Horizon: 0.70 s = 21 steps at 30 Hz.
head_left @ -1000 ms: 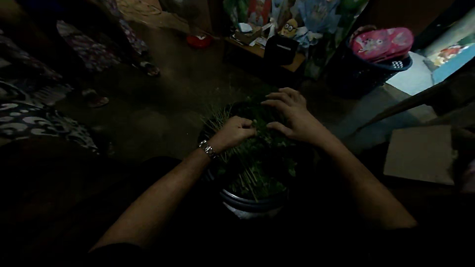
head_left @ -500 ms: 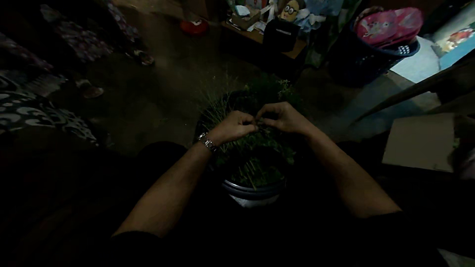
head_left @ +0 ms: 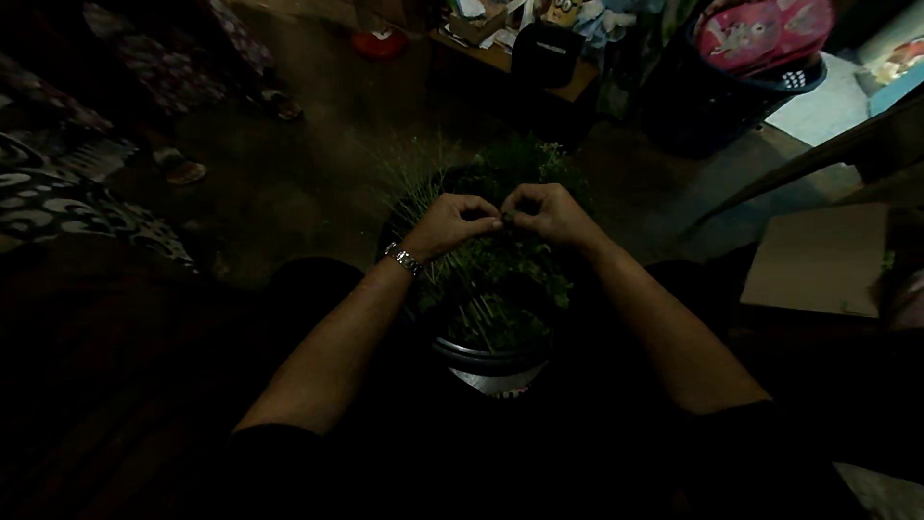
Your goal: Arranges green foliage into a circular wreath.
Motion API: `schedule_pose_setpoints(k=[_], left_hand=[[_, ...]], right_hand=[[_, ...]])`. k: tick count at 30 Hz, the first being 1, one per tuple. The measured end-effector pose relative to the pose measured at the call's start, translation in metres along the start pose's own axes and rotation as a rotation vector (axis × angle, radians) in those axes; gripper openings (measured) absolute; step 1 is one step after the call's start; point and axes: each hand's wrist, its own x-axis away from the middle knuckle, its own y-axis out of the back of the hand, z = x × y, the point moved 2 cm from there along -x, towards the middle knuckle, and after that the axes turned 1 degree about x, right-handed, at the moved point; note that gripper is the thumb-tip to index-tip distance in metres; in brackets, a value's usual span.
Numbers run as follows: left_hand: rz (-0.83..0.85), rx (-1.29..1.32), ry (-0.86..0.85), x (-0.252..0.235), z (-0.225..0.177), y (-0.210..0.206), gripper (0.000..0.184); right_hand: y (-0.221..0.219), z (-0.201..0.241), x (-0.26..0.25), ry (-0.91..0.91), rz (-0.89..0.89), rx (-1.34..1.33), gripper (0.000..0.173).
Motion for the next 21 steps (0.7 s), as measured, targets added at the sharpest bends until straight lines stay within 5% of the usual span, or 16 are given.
schedule_pose_setpoints(k=[9,21], left_hand=[[-0.071,0.062,-0.032,0.003,-0.002,-0.004,0.009],[-0.289,0.339,0.145,0.007,0.002,0.017,0.009]], right_hand=[[0.000,0.003,0.000,0.048,-0.018,-0.012,0.006],[0.037,-0.003,0.001,-0.046,-0.182,0.027,0.008]])
